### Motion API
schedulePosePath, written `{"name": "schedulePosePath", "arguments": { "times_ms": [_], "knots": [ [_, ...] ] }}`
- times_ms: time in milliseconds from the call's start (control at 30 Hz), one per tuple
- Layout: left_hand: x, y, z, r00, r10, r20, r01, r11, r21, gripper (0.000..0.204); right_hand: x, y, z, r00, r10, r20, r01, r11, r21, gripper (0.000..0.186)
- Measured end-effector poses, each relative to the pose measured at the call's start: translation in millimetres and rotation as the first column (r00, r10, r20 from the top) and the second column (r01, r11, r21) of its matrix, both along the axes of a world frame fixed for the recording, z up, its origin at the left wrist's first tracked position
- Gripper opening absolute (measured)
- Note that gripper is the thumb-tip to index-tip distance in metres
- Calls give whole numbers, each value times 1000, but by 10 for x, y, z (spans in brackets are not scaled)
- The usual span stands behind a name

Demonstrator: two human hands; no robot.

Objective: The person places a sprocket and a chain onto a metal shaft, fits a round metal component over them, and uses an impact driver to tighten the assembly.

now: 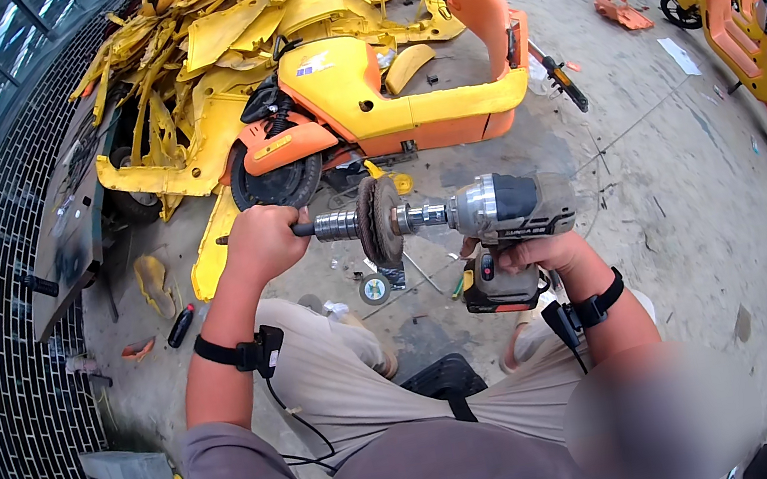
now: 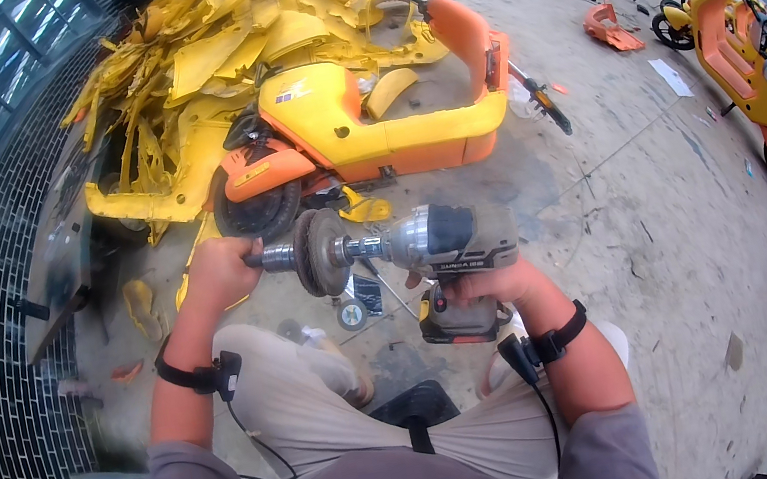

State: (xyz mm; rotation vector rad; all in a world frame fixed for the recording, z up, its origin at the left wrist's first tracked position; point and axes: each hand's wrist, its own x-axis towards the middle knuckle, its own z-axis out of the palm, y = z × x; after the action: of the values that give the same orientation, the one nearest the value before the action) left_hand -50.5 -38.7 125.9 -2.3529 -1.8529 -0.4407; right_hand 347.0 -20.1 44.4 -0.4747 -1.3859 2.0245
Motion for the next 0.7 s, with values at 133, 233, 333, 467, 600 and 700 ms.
{"name": "schedulePosePath", "arguments": {
  "times_ms": [133,233,333,467,600,700],
  "knots": [
    [54,3,-124,988,54,142,-29,985,-168,30,152,48,-35,997,-66,28,66,998,-12,67],
    [-2,82,-290,945,105,310,0,948,-319,30,271,151,-61,990,-117,-82,111,992,-66,66],
    [137,153,-431,839,232,492,33,881,-472,34,305,193,-40,964,-236,-123,219,966,-135,63],
    [501,219,-493,607,463,645,128,745,-655,36,262,274,-63,919,-376,-115,358,921,-151,57],
    [726,199,-642,266,614,743,334,664,-669,33,201,330,-152,885,-466,-6,457,870,-188,54],
    [825,228,-778,125,652,748,331,684,-651,32,129,367,-230,857,-500,126,515,840,-172,48]
  ]
}}
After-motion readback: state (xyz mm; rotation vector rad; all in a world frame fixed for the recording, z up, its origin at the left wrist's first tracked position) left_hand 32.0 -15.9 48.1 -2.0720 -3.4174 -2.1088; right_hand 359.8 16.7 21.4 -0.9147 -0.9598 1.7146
